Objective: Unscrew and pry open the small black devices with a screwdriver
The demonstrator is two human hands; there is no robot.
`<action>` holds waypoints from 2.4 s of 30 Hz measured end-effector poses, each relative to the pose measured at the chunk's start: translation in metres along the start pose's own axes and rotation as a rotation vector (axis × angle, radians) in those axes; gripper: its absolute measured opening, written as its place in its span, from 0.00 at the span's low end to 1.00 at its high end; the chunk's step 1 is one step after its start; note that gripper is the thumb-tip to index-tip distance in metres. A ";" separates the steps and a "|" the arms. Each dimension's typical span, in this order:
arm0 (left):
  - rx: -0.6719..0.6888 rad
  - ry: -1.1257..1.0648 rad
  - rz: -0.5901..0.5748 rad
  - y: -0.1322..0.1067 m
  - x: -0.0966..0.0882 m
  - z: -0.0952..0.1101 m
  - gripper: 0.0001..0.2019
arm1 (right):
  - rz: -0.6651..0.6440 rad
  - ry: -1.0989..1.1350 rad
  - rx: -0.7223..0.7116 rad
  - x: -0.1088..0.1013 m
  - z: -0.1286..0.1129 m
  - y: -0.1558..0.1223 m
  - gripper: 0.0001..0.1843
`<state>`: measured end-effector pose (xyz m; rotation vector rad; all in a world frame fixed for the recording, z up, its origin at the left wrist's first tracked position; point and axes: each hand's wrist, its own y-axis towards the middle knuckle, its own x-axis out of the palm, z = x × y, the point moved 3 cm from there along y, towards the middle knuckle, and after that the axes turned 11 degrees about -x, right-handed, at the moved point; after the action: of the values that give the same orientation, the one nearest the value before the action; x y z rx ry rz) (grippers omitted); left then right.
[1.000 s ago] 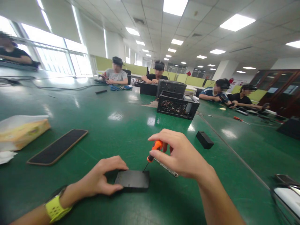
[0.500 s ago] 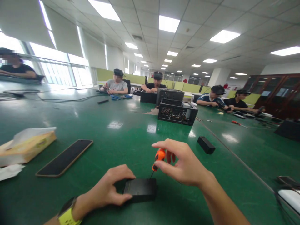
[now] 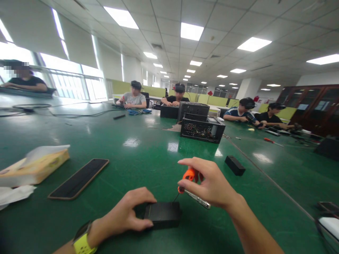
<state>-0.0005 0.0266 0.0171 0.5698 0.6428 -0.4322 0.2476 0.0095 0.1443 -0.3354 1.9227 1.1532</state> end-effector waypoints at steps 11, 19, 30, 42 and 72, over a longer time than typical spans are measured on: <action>-0.034 0.004 -0.009 0.001 0.001 -0.001 0.20 | -0.077 0.083 0.016 0.002 0.003 0.000 0.22; -0.034 0.020 -0.011 0.001 0.000 0.002 0.18 | -0.064 0.079 0.008 0.003 0.001 -0.001 0.19; 0.007 -0.012 0.083 0.000 0.003 0.005 0.15 | 0.014 0.020 0.015 -0.001 0.001 0.000 0.14; 0.008 -0.017 0.080 0.003 0.003 0.003 0.14 | 0.044 0.021 -0.007 0.006 0.000 0.000 0.16; 0.127 0.143 0.024 0.003 -0.005 0.004 0.25 | 0.096 0.255 0.141 0.000 0.006 0.000 0.11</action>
<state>-0.0012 0.0277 0.0241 0.7333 0.7482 -0.4137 0.2507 0.0141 0.1434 -0.3294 2.2522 1.0705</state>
